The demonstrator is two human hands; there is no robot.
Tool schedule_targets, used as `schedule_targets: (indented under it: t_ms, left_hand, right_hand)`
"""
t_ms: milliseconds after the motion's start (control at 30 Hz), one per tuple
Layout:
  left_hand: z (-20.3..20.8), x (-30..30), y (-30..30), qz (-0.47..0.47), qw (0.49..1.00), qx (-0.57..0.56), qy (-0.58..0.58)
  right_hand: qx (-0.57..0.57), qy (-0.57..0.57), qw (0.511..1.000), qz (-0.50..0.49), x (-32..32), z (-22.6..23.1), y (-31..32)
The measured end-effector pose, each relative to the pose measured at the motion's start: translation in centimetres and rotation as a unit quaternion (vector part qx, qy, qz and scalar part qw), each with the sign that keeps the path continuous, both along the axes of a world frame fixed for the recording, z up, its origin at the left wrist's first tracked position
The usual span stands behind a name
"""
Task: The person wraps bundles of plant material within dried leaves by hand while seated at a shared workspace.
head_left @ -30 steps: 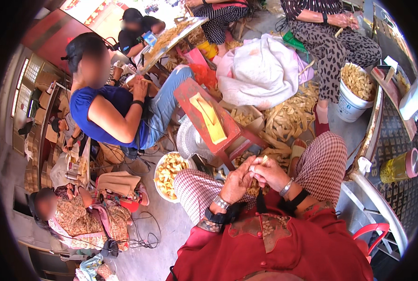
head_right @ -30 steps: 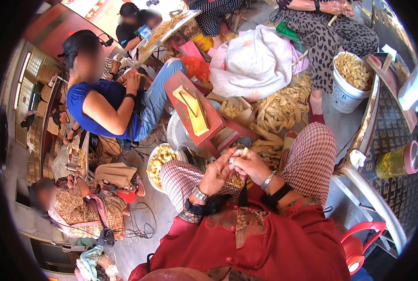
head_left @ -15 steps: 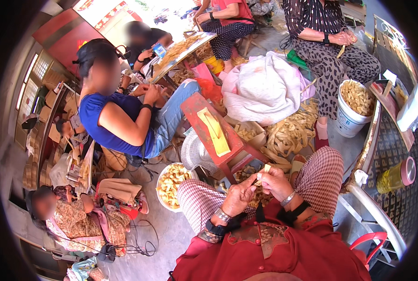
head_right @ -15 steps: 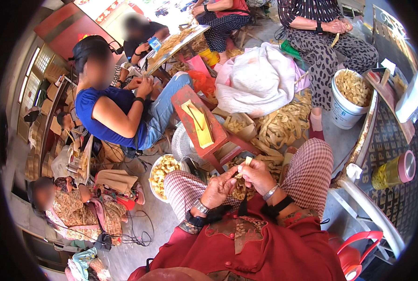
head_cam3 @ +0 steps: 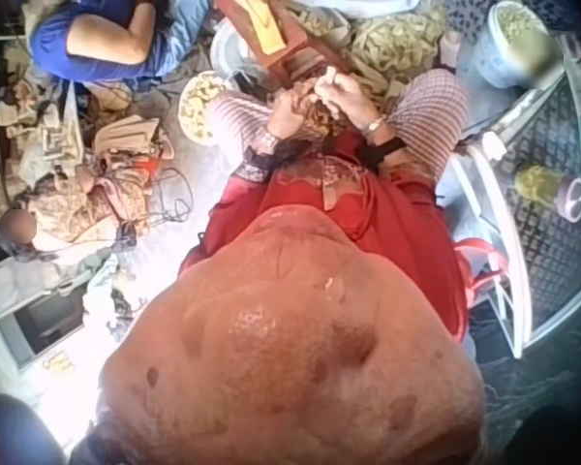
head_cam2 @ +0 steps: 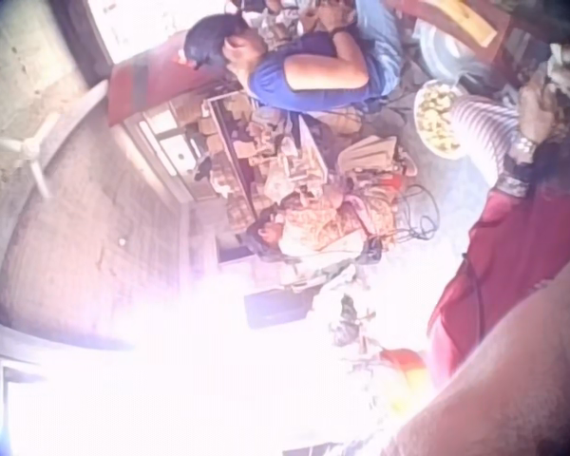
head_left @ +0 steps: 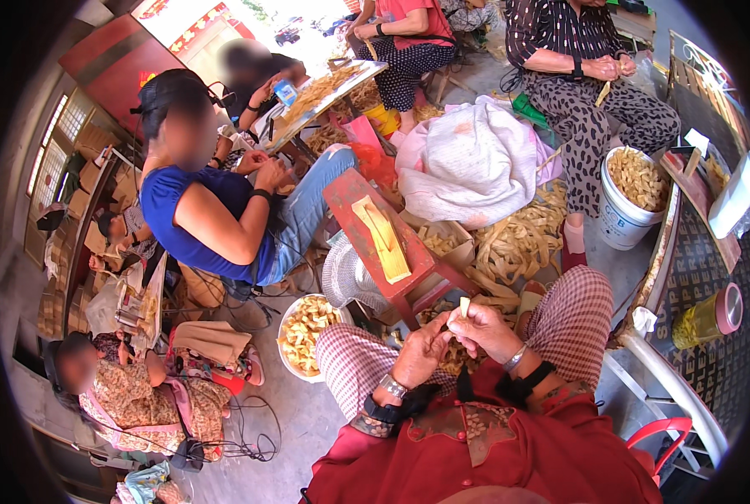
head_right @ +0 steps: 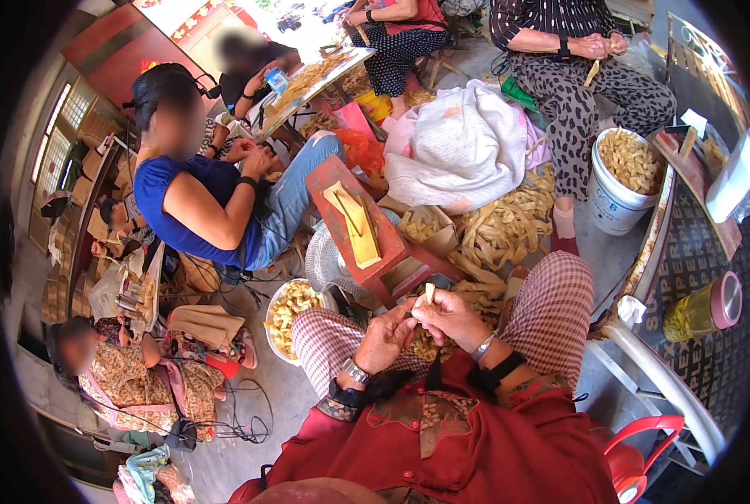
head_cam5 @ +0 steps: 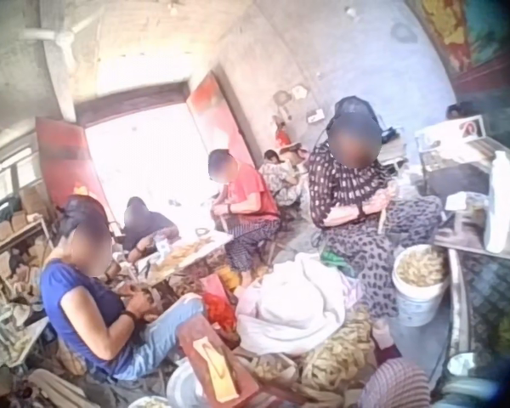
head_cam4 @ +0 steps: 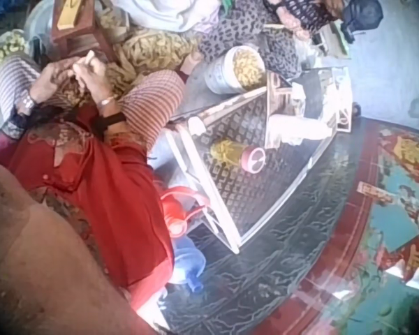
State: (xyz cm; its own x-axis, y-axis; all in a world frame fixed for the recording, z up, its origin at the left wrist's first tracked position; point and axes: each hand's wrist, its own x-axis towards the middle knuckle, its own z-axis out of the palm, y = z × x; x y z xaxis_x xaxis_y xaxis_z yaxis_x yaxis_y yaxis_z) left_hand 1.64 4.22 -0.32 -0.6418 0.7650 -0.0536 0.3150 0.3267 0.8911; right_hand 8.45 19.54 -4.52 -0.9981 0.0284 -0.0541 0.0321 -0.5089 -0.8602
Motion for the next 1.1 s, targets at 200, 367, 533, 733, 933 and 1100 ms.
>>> schedule_targets:
  t_ms: [200,367,533,733,933,1100]
  left_hand:
    - [-0.2,-0.6,-0.2,-0.006,0.996,0.019,-0.084]
    - [-0.5,-1.3,-1.2,-0.051,0.992,0.052,-0.102]
    - [0.5,-3.2,0.2,-0.078,0.990,0.120,0.013]
    - [3.8,-4.7,1.6,0.010,0.998,0.059,-0.012]
    - [3.4,-6.8,1.7,-0.038,0.998,0.034,0.046]
    - [3.3,-7.8,0.4,-0.020,0.992,0.084,-0.088]
  right_hand:
    - [0.075,-0.030,0.994,-0.080,-0.6,0.1,0.3]
    - [0.200,0.013,0.954,-0.224,-1.5,-0.2,-0.6]
    - [0.106,-0.039,0.957,-0.267,-2.6,2.2,-0.6]
    - [-0.004,0.005,0.997,-0.071,-5.2,2.6,1.9]
    - [0.029,-0.001,0.999,-0.026,-6.2,4.1,2.1]
    - [-0.073,-0.041,0.995,-0.059,-6.9,4.8,0.5]
